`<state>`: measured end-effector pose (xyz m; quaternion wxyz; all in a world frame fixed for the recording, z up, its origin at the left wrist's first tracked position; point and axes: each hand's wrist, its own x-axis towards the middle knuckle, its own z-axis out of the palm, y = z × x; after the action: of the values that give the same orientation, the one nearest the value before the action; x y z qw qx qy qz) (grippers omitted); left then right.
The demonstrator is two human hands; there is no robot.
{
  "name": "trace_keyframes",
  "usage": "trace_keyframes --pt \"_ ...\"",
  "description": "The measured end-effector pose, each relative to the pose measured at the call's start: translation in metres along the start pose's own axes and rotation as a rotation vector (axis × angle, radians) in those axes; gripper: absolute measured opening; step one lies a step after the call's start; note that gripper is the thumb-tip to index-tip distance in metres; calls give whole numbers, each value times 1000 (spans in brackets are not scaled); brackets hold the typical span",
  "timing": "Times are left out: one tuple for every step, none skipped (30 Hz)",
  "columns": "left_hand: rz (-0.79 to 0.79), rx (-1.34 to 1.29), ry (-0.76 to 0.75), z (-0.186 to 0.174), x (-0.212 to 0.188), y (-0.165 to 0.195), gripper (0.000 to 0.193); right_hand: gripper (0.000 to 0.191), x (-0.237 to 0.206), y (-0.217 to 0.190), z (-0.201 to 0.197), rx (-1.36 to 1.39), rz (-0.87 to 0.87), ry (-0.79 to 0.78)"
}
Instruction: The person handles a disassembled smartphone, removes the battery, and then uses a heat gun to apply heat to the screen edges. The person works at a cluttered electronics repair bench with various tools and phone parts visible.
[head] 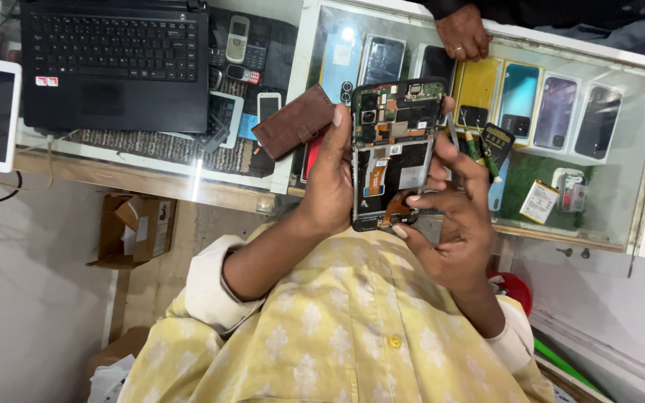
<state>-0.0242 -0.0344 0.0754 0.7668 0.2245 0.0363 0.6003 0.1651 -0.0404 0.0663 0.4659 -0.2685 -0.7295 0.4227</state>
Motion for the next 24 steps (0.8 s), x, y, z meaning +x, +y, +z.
trace_keyframes --pt "4 -4 20 -1 0 0 87 38 -1 1 0 12 -11 -2" --pt "9 -9 40 -1 0 -1 85 40 -2 2 0 64 23 36" --pt "17 4 82 -3 0 -2 83 42 -3 3 0 116 57 73" --pt "26 16 123 -4 -1 -2 82 44 -4 5 0 169 90 109" --pt "50 38 124 -7 -1 -2 81 49 -4 7 -1 187 84 138" --pt "75 60 126 -10 0 -3 80 54 -4 9 -3 205 78 166" --pt "98 57 134 -13 0 -4 79 59 -4 12 -5 224 71 194" --pt "122 54 142 -17 1 -4 78 58 -4 14 -7 232 82 202" --pt "143 24 157 -21 2 -7 76 58 -5 15 -9 240 95 210" --pt "164 -6 171 -25 3 -9 74 57 -5 17 -10 247 108 219" --pt "177 10 216 -29 4 -12 73 52 -6 19 -10 183 104 199" --pt "189 27 260 -33 5 -15 73 48 -7 20 -9 118 99 179" --pt "200 43 304 -36 6 -18 72 47 -8 19 -10 43 88 146" --pt "190 48 332 -39 5 -23 73 45 -8 19 -11 -31 74 114" --pt "179 53 359 -42 5 -27 73 48 -9 18 -12 -117 53 70" --pt "167 57 387 -45 5 -32 73 51 -10 16 -13 -204 32 25" --pt "167 59 387 -47 4 -38 74 51 -10 16 -14 -237 30 2" --pt "168 62 385 -49 5 -43 75 52 -9 17 -15 -270 26 -22" --pt "169 65 383 -51 6 -48 76 53 -8 18 -17 -303 21 -45" --pt "172 80 386 -52 6 -53 76 51 -7 18 -19 -301 25 -48" --pt "176 94 391 -54 8 -58 76 49 -6 20 -21 -298 29 -53" --pt "181 108 396 -56 9 -63 76 46 -5 22 -24 -294 34 -58" --pt "180 126 377 -57 10 -68 75 43 -4 23 -29 -283 57 -65" --pt "180 142 357 -58 11 -73 75 40 -4 25 -35 -272 80 -72"
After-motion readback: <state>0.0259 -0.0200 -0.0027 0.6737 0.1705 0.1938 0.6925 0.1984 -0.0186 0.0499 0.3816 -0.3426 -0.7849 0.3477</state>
